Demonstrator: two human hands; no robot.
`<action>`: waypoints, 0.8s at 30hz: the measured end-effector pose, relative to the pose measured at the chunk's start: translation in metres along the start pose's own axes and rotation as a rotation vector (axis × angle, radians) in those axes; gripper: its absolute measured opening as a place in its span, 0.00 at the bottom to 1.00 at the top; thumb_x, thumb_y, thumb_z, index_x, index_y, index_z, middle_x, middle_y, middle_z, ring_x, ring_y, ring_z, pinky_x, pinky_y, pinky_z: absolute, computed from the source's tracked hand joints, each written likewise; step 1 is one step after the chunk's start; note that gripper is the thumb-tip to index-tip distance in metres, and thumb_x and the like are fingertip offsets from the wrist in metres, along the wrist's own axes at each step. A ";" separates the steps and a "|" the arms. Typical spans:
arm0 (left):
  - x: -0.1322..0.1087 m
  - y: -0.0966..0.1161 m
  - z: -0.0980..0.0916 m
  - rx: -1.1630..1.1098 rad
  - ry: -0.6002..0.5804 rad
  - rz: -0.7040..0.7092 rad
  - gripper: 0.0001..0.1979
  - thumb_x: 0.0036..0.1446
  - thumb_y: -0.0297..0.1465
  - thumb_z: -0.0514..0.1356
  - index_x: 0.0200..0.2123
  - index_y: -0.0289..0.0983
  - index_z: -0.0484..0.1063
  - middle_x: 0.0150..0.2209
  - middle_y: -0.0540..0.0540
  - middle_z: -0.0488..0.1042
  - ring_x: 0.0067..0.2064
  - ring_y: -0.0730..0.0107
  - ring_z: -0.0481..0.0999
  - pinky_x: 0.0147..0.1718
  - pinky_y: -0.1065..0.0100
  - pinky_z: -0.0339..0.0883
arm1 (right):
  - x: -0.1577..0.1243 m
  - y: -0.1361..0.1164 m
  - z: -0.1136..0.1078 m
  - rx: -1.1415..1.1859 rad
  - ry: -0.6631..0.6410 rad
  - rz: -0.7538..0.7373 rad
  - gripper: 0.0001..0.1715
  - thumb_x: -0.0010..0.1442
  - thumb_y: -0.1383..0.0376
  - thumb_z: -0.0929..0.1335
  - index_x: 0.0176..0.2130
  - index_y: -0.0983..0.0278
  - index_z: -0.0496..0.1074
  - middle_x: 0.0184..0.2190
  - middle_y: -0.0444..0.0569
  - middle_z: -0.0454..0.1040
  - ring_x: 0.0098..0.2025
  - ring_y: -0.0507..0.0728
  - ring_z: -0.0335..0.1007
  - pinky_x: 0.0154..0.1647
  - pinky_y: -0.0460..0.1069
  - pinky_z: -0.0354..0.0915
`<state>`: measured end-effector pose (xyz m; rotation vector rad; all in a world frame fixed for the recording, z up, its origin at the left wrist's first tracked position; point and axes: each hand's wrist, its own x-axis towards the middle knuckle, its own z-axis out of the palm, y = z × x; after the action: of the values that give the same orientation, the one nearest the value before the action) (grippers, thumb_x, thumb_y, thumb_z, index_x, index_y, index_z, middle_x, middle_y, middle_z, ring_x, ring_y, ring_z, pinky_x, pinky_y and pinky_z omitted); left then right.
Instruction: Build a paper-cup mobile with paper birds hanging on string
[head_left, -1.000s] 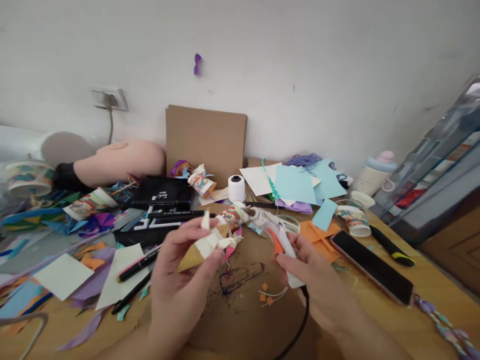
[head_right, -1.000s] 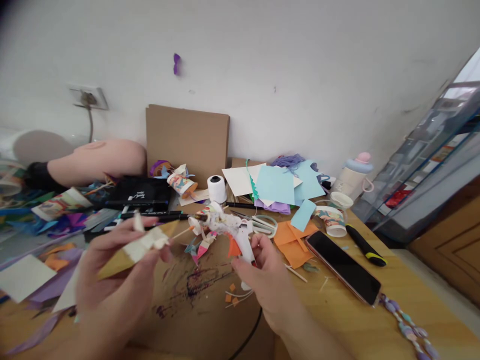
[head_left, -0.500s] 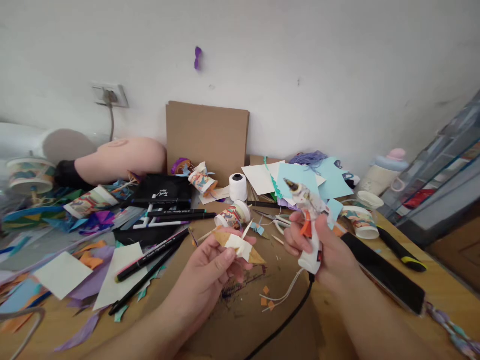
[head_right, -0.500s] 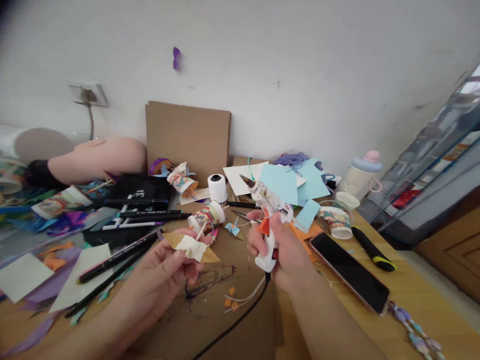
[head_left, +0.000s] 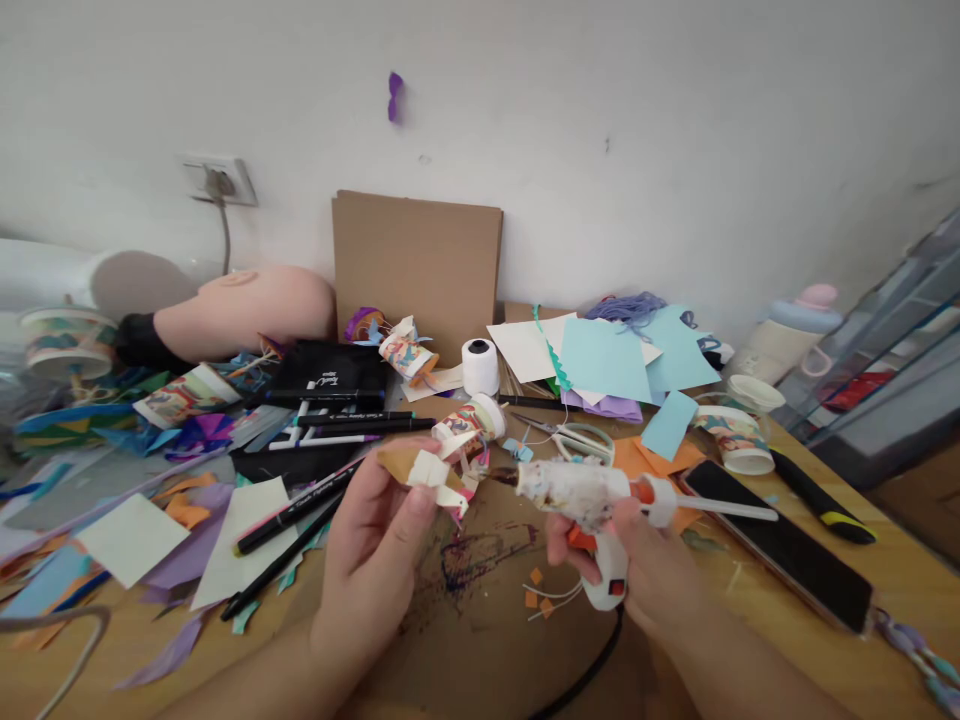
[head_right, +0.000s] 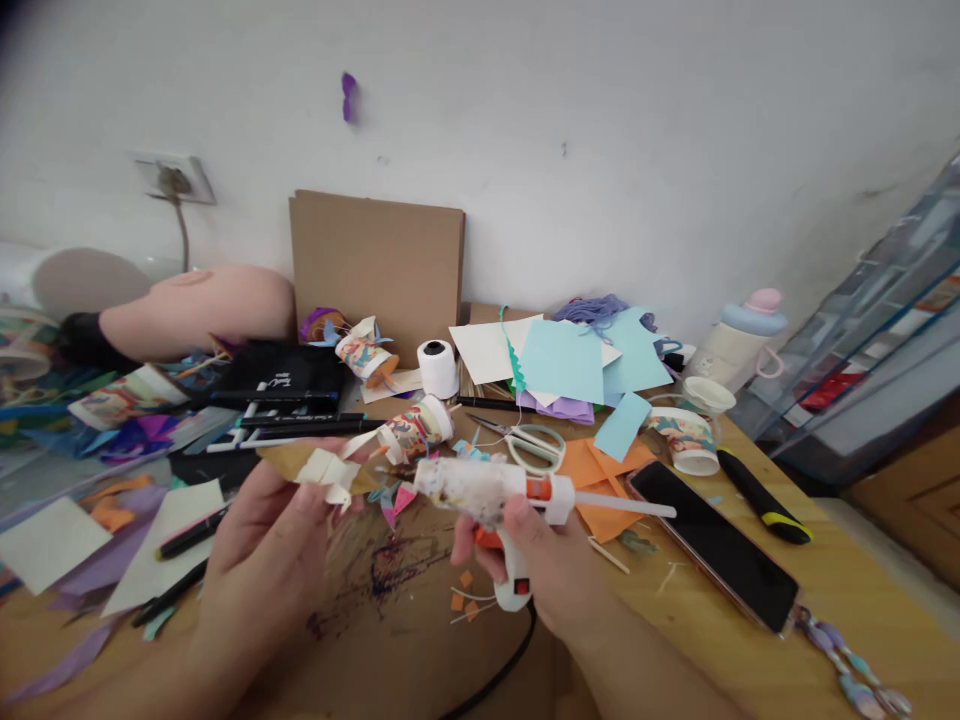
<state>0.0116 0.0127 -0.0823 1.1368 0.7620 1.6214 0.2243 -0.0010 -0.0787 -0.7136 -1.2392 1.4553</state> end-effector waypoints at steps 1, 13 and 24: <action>-0.002 0.000 -0.001 0.045 -0.038 0.048 0.11 0.60 0.36 0.63 0.47 0.47 0.76 0.44 0.49 0.76 0.41 0.73 0.75 0.38 0.77 0.71 | -0.002 0.004 0.000 -0.010 0.002 0.013 0.27 0.63 0.44 0.64 0.38 0.64 0.74 0.23 0.48 0.72 0.18 0.49 0.54 0.18 0.46 0.46; -0.008 0.002 0.000 0.119 -0.164 0.135 0.10 0.63 0.31 0.60 0.48 0.46 0.74 0.45 0.47 0.74 0.38 0.71 0.75 0.33 0.72 0.77 | -0.007 0.007 0.005 -0.086 -0.008 0.049 0.30 0.61 0.43 0.63 0.27 0.65 0.74 0.19 0.49 0.71 0.17 0.49 0.54 0.18 0.46 0.49; -0.005 0.004 0.003 0.092 -0.167 0.147 0.09 0.62 0.31 0.61 0.46 0.44 0.75 0.42 0.47 0.76 0.32 0.73 0.75 0.32 0.72 0.76 | -0.009 0.012 0.000 -0.157 0.016 0.058 0.36 0.61 0.40 0.60 0.25 0.66 0.73 0.19 0.49 0.69 0.18 0.50 0.56 0.18 0.46 0.48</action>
<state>0.0134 0.0069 -0.0796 1.4035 0.6625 1.6013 0.2228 -0.0081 -0.0920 -0.8714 -1.3412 1.4068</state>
